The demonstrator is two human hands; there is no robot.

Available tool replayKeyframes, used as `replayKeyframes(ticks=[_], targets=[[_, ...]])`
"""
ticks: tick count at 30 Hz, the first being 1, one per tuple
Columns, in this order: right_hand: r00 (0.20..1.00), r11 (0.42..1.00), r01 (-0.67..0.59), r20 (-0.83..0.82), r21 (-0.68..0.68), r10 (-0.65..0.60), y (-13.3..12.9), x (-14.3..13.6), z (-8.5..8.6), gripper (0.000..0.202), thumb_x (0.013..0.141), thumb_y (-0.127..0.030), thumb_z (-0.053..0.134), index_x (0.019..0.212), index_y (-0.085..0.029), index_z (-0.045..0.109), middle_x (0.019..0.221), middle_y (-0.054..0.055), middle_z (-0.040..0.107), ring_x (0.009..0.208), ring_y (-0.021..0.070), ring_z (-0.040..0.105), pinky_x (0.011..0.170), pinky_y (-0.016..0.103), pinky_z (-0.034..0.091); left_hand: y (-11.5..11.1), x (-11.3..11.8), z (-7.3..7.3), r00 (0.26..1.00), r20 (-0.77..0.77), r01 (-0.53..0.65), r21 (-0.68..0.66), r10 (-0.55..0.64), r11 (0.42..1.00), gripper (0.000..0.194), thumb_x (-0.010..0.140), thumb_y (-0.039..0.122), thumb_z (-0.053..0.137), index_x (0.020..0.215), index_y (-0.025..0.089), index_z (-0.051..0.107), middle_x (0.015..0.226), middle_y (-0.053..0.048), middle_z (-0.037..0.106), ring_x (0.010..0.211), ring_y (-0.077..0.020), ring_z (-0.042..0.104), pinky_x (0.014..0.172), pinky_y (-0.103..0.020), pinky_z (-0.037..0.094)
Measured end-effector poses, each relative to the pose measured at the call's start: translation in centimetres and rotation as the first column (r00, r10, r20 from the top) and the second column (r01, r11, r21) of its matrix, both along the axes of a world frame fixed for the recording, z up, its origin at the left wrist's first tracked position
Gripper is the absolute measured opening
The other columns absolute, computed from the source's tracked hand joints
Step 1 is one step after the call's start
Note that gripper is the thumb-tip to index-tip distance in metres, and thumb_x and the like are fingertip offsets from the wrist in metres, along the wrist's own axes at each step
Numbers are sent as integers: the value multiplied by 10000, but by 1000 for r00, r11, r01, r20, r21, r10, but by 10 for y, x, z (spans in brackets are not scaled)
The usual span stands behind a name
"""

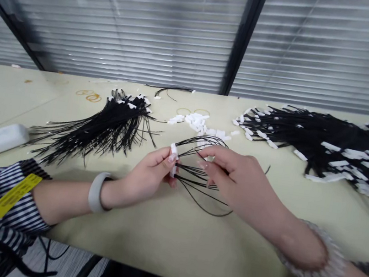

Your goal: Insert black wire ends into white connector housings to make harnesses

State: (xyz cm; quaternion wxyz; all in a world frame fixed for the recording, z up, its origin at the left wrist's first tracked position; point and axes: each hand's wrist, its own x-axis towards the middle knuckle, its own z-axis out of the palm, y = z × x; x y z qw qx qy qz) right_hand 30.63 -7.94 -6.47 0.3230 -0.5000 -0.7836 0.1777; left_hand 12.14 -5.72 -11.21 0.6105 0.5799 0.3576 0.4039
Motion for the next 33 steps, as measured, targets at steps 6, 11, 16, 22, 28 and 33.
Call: replayKeyframes(ticks=[6,11,16,22,28,33], targets=[[975,990,66,-221,121,-38,-2,3,10,101,783,-170,565,777,-208,658,742,-22,638,660,83,556,580,213,434,0,1,0,999,2,-43,-41,43,998,211,847,352,457,767,159,480,663,34,480,512,-68,510,534,-220,435],[735,961,256,-667,107,-121,2,15,27,59,764,-203,597,776,-183,651,644,-7,561,470,65,457,411,233,349,0,1,1,998,17,-51,-61,52,997,203,852,322,453,729,161,463,659,34,481,517,-65,509,538,-216,447],[628,943,310,-771,120,-108,4,24,42,101,757,-105,582,704,-171,637,568,-20,444,480,55,407,417,235,286,0,2,2,999,6,-45,-45,45,998,204,864,314,429,733,160,458,664,33,479,511,-63,511,538,-216,453],[732,913,363,-664,189,-154,-1,23,40,90,770,-162,570,788,-186,655,587,-12,492,471,65,423,406,232,292,1,1,0,999,-20,-35,-20,35,999,211,875,325,412,761,158,472,675,34,470,524,-56,520,538,-195,443],[1000,994,3,4,112,-3,-8,-1,14,130,803,-184,516,707,-195,603,570,-41,567,479,67,452,469,216,343,-2,-1,2,994,-106,5,65,2,998,236,880,353,393,773,160,478,673,26,476,554,-66,500,557,-201,446],[963,997,-13,269,79,-9,-8,-8,3,202,842,-194,419,750,-170,598,681,16,603,639,130,524,577,255,357,-5,-2,2,987,-156,63,100,-46,993,236,884,371,365,818,171,473,750,3,485,609,-87,496,575,-227,470]])
